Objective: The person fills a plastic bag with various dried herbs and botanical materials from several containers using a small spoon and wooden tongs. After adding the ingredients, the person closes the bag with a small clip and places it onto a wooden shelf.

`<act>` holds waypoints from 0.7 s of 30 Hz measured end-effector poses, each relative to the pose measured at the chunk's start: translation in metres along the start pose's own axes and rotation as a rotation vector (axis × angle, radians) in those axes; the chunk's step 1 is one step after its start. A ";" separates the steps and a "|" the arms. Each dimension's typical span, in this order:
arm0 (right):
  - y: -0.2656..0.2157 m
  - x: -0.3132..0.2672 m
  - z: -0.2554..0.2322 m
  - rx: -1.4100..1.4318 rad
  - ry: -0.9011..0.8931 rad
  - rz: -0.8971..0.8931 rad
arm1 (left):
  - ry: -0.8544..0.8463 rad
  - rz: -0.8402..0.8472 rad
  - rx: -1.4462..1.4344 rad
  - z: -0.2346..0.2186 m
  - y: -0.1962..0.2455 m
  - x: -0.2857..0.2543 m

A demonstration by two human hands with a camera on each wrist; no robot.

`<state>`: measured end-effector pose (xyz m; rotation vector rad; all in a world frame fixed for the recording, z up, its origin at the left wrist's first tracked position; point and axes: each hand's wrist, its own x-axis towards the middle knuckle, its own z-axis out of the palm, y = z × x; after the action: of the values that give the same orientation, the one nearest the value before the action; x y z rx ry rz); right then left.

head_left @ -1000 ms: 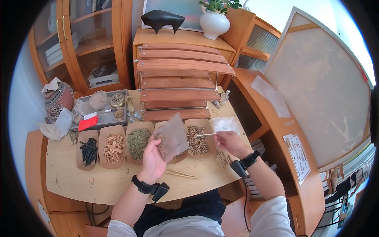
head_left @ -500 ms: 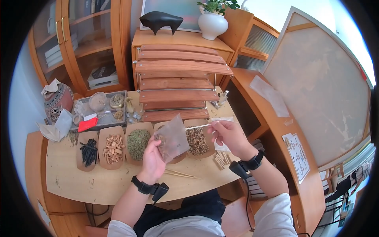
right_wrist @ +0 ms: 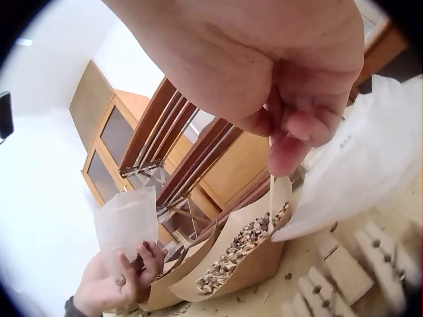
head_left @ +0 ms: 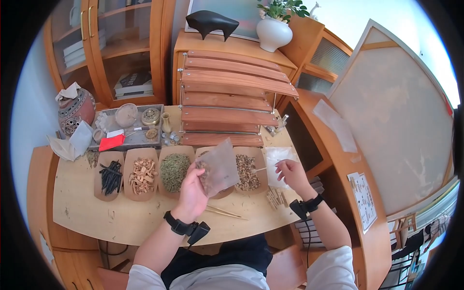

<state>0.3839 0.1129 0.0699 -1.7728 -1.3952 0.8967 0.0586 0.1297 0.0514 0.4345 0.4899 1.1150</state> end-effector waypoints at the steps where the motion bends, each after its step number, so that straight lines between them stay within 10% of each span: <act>1: -0.002 -0.001 0.004 0.037 -0.024 0.043 | -0.002 0.001 0.000 0.000 -0.001 0.000; 21: -0.014 0.003 0.005 0.638 -0.172 0.285 | 0.001 -0.008 -0.013 0.000 0.000 0.001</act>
<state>0.3733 0.1186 0.0792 -1.4286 -0.8169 1.4812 0.0591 0.1303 0.0516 0.4197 0.4849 1.1101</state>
